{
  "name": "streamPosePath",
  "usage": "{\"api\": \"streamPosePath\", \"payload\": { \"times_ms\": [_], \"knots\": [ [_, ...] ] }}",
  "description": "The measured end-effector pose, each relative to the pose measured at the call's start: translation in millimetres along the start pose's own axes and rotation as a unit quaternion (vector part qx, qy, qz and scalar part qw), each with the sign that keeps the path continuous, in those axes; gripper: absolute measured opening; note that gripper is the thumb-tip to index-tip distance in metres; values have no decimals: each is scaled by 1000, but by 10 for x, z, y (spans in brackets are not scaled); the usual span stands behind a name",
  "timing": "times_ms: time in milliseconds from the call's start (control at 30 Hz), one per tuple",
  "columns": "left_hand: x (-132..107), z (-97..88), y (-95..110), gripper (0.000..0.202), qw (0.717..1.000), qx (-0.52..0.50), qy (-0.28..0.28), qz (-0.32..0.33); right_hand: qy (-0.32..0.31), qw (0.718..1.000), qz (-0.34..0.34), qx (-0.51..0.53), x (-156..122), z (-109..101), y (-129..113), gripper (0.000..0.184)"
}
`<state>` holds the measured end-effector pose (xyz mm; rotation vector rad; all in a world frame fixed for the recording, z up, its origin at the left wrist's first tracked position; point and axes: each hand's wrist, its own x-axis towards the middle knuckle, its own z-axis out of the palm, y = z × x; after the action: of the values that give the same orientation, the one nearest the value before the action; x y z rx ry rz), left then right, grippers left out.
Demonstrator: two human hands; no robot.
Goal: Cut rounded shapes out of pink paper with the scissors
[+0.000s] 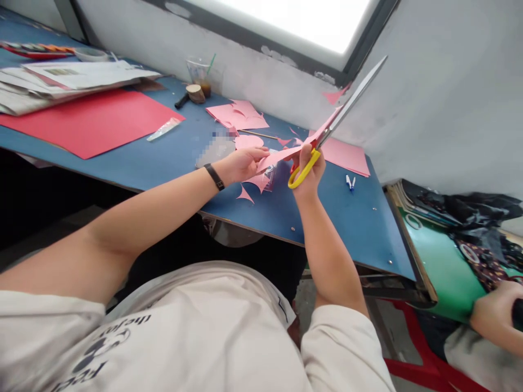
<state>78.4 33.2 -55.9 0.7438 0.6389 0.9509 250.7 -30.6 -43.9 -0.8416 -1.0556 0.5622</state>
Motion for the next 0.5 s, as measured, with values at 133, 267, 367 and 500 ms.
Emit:
{"api": "streamPosePath", "payload": {
  "times_ms": [133, 267, 367, 500],
  "knots": [
    [-21, 19, 46, 30, 998, 13, -13, 56, 20, 999, 9, -33, 20, -21, -60, 68],
    [-146, 18, 199, 48, 986, 107, -14, 124, 4, 998, 23, -53, 97, -104, -60, 68],
    [-230, 4, 311, 51, 967, 162, -1, 196, 9, 997, 72, -10, 223, -181, -8, 70],
    [-287, -28, 367, 38, 951, 202, -20, 232, -55, 990, 130, -15, 349, -242, 45, 82]
  ]
}}
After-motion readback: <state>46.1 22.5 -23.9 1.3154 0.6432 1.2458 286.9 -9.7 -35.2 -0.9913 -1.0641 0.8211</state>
